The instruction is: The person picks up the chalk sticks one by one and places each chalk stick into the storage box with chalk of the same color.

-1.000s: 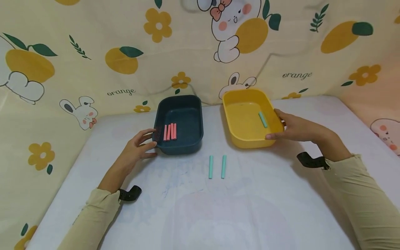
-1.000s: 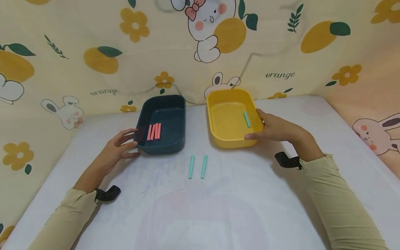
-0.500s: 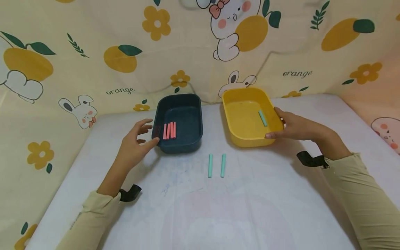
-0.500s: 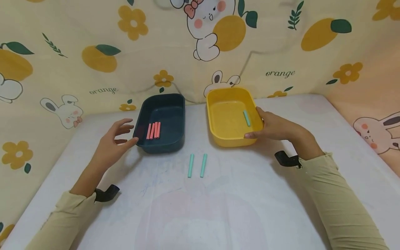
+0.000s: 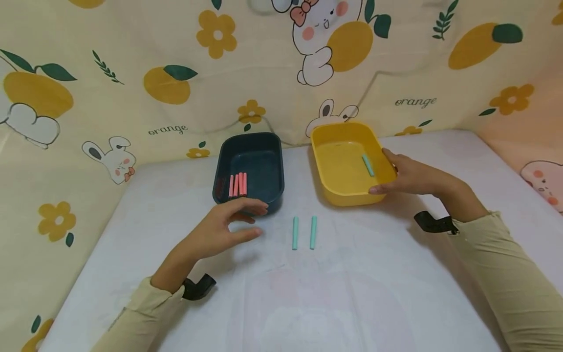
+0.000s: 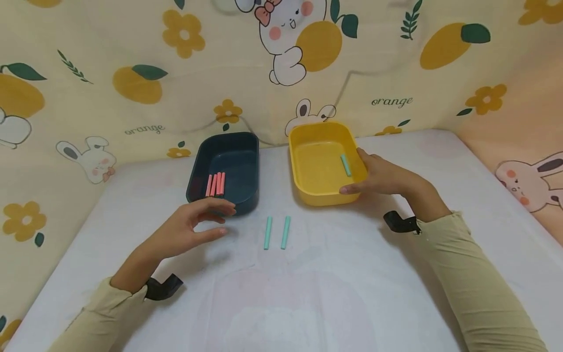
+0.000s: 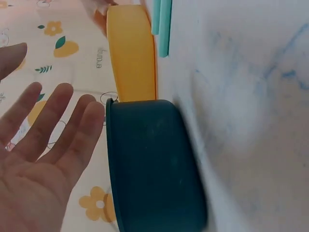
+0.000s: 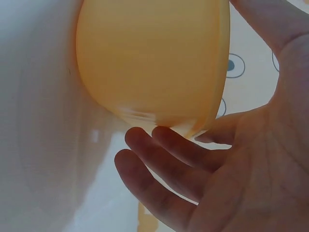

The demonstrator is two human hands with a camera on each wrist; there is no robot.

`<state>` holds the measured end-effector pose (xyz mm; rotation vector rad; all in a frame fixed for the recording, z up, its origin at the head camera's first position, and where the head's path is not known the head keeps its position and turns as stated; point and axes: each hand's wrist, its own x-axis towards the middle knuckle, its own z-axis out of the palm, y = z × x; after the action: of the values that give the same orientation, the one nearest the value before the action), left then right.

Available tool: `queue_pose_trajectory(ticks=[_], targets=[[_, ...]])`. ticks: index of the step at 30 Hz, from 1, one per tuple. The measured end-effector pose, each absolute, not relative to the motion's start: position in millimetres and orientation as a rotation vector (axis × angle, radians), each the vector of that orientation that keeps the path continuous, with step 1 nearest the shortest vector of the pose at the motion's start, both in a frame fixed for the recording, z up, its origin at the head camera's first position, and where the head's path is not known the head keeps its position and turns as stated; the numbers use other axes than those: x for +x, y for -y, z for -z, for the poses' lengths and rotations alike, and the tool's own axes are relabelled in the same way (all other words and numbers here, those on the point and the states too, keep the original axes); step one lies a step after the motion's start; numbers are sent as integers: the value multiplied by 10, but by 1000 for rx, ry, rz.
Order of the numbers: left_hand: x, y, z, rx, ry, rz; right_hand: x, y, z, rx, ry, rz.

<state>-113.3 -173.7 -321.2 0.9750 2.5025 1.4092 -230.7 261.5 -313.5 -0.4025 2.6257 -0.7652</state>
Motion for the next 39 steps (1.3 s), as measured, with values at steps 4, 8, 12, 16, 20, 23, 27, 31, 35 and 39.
queue_pose_trajectory(ticks=[4, 8, 12, 16, 20, 23, 27, 31, 35, 39], targets=[[-1109, 1711, 3239, 973, -2493, -1316, -2310, -2613, 3139, -385, -2632, 724], [-1094, 1656, 3273, 970, -2479, -1271, -2300, -2605, 3130, -355, -2639, 696], [-1118, 1493, 3314, 952, -2509, -1159, -2280, -2622, 3109, -293, -2639, 663], [-1179, 1289, 3368, 925, -2543, -1044, -2264, -2629, 3106, -298, -2637, 682], [-1230, 1131, 3406, 850, -2590, -979, -2261, -2627, 3107, -329, -2637, 701], [-1257, 1057, 3435, 803, -2637, -888, -2263, -2628, 3105, -353, -2637, 708], [-1284, 1021, 3463, 760, -2679, -759, -2273, -2627, 3090, -350, -2645, 678], [-1305, 1037, 3486, 712, -2685, -688, -2285, -2625, 3078, -344, -2646, 666], [-1329, 1063, 3533, 723, -2677, -657, -2290, -2621, 3095, -366, -2637, 696], [-1340, 1051, 3571, 718, -2670, -635, -2285, -2613, 3122, -376, -2640, 691]])
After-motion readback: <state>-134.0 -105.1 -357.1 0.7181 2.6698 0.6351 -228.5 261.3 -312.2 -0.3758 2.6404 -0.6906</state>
